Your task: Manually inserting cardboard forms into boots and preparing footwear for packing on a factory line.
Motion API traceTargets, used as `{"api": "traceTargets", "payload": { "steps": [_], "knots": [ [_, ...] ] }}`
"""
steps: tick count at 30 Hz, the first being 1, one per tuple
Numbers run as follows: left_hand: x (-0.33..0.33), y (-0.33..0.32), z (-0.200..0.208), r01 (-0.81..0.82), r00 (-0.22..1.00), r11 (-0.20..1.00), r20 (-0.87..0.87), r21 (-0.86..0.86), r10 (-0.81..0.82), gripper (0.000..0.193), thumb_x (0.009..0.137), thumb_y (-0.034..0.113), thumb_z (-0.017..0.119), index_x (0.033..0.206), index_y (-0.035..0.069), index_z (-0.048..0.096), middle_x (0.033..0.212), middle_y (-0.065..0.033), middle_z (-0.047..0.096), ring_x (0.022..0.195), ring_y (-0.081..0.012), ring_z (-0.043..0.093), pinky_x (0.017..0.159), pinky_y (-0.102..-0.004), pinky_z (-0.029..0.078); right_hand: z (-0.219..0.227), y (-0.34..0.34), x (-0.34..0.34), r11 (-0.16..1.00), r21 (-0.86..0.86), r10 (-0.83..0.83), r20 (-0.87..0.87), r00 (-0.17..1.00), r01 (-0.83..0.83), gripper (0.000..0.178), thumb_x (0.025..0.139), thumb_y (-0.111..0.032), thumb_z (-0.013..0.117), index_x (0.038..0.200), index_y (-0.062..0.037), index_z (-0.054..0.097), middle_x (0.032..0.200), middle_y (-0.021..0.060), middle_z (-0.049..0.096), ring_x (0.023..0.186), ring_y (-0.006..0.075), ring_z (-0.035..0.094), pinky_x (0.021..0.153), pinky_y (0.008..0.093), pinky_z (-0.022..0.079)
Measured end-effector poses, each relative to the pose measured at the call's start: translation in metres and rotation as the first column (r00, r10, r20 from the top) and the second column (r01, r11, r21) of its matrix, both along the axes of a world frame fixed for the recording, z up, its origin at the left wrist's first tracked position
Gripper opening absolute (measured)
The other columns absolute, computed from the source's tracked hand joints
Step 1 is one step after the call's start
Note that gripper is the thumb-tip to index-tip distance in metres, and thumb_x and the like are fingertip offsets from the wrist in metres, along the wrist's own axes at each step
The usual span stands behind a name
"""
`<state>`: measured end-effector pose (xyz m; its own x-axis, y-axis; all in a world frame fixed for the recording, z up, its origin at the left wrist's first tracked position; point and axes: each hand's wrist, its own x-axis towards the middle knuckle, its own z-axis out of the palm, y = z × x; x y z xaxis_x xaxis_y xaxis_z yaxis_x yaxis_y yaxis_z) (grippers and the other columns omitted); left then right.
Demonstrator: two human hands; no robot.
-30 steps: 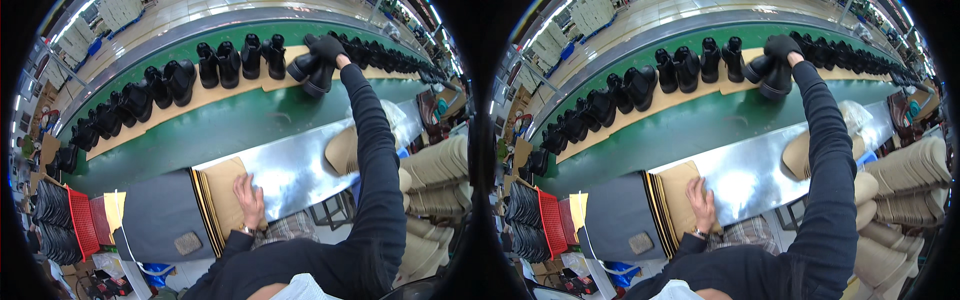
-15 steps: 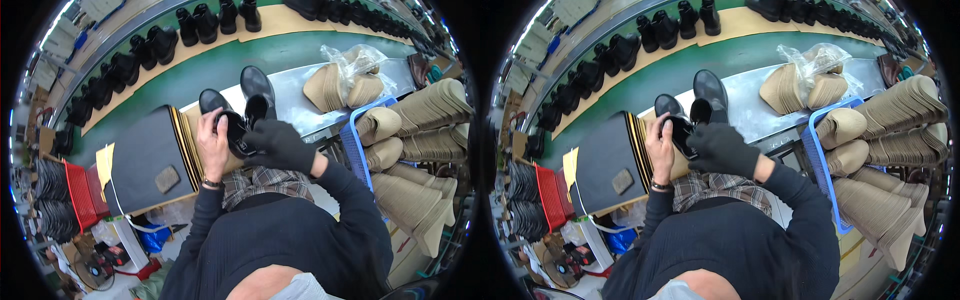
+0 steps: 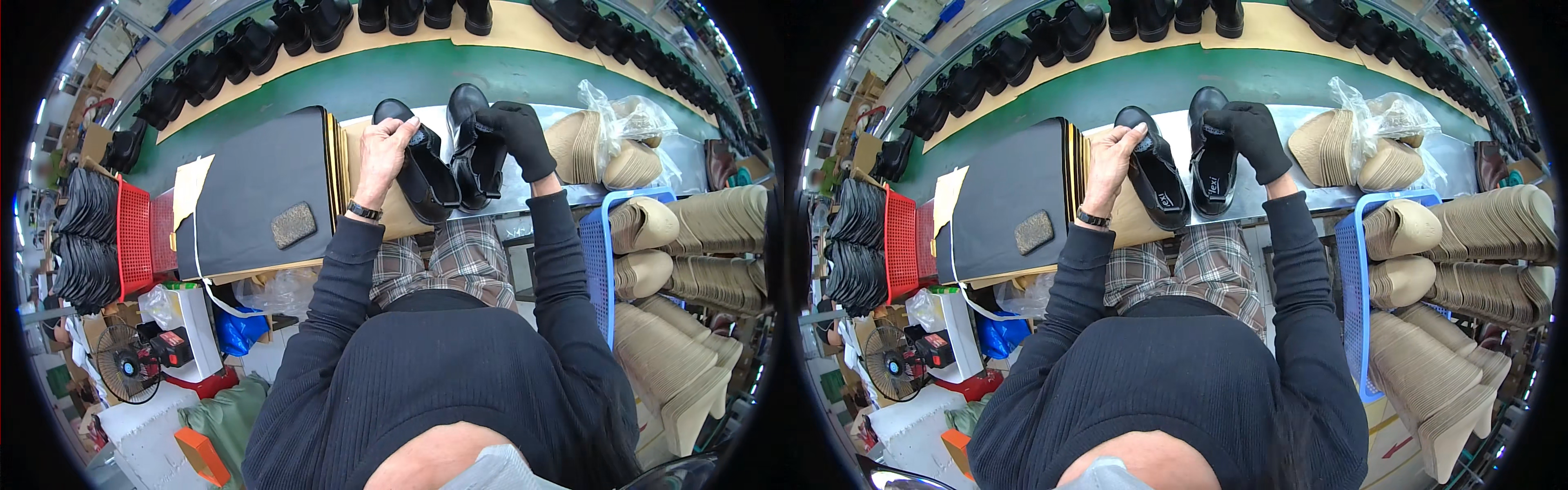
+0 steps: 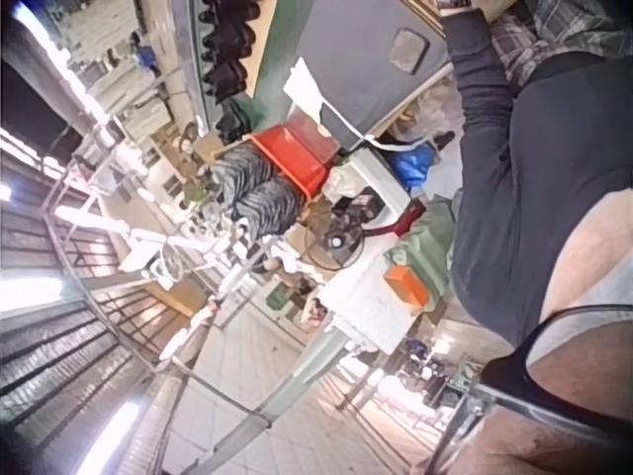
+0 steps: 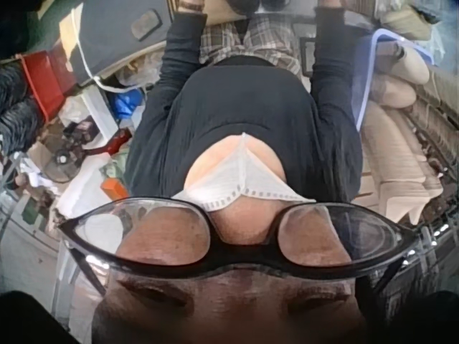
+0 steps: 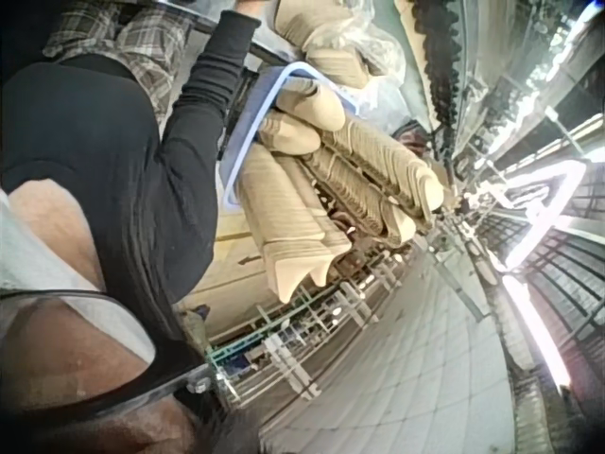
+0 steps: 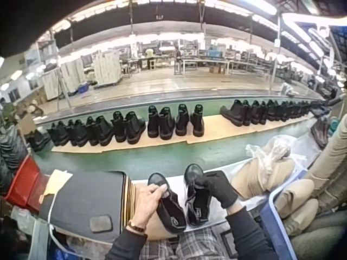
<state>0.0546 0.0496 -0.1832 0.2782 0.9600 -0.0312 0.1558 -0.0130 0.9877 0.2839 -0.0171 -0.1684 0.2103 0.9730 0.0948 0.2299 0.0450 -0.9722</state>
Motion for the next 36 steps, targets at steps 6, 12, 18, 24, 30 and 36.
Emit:
{"api": "traceTargets", "payload": {
  "steps": [6,12,18,24,30,36],
  "knots": [
    [0.0,-0.002,0.0,-0.003,0.998,1.0,0.065,0.014,0.002,0.024,0.082,0.021,0.068,0.067,0.004,0.063,0.057,0.0074,0.047,0.052,-0.0024,0.036,0.048,-0.0211,0.028,-0.006,0.003,0.004,0.972,0.208,-0.008,0.504,0.864,-0.113,0.017,0.077,-0.006,0.06,0.09,-0.0055,0.071,0.078,0.008,0.067,0.07,0.0173,0.063,0.066,0.0269,0.05],
    [-0.001,-0.002,0.003,0.0,0.997,1.0,0.071,-0.023,0.002,0.027,0.081,0.024,0.068,0.069,0.0,0.064,0.057,0.0045,0.049,0.055,-0.0047,0.04,0.052,-0.0241,0.032,-0.008,0.008,0.008,0.944,0.268,-0.051,0.696,0.716,-0.193,0.021,0.075,-0.006,0.058,0.092,-0.0077,0.071,0.084,0.0118,0.068,0.074,0.0248,0.065,0.068,0.031,0.051],
    [0.004,0.003,-0.004,0.049,0.996,0.996,0.077,0.07,-0.055,0.03,0.081,0.025,0.068,0.072,-0.003,0.063,0.061,-0.0024,0.051,0.061,-0.0074,0.045,0.056,-0.026,0.037,-0.003,0.003,0.01,0.94,0.295,-0.105,0.725,0.68,-0.169,0.02,0.076,-0.006,0.058,0.091,-0.0056,0.07,0.08,0.0114,0.067,0.071,0.0227,0.064,0.066,0.0307,0.049],
    [0.023,-0.06,0.123,0.434,0.668,0.86,0.546,0.266,-0.506,0.085,0.081,0.05,0.064,0.137,-0.006,0.034,0.125,-0.0244,0.051,0.12,-0.0304,0.049,0.102,-0.0379,0.035,0.004,-0.042,-0.009,0.97,0.108,-0.201,-0.156,0.967,0.219,0.022,0.086,-0.022,0.061,0.09,-0.0013,0.068,0.078,0.004,0.064,0.069,0.0097,0.056,0.064,0.024,0.045],
    [0.06,-0.145,0.197,0.853,0.224,0.414,0.495,0.316,-0.84,0.13,0.061,0.083,0.058,0.145,-0.004,0.009,0.127,-0.0354,0.045,0.123,-0.0423,0.043,0.103,-0.0445,0.032,0.0,-0.1,0.019,0.917,-0.013,-0.391,-0.227,0.892,0.398,0.023,0.089,-0.022,0.059,0.095,-0.0011,0.067,0.083,0.0033,0.065,0.072,0.0101,0.056,0.067,0.025,0.046],
    [0.121,-0.158,0.207,0.859,0.244,0.419,0.484,0.293,-0.84,0.128,0.062,0.081,0.059,0.145,-0.003,0.011,0.128,-0.0341,0.045,0.119,-0.0376,0.046,0.102,-0.0415,0.034,-0.003,-0.114,0.019,0.896,-0.028,-0.439,-0.208,0.874,0.443,0.022,0.088,-0.021,0.06,0.095,-0.0005,0.067,0.084,0.003,0.065,0.073,0.0095,0.057,0.068,0.0248,0.046]
  ]
}}
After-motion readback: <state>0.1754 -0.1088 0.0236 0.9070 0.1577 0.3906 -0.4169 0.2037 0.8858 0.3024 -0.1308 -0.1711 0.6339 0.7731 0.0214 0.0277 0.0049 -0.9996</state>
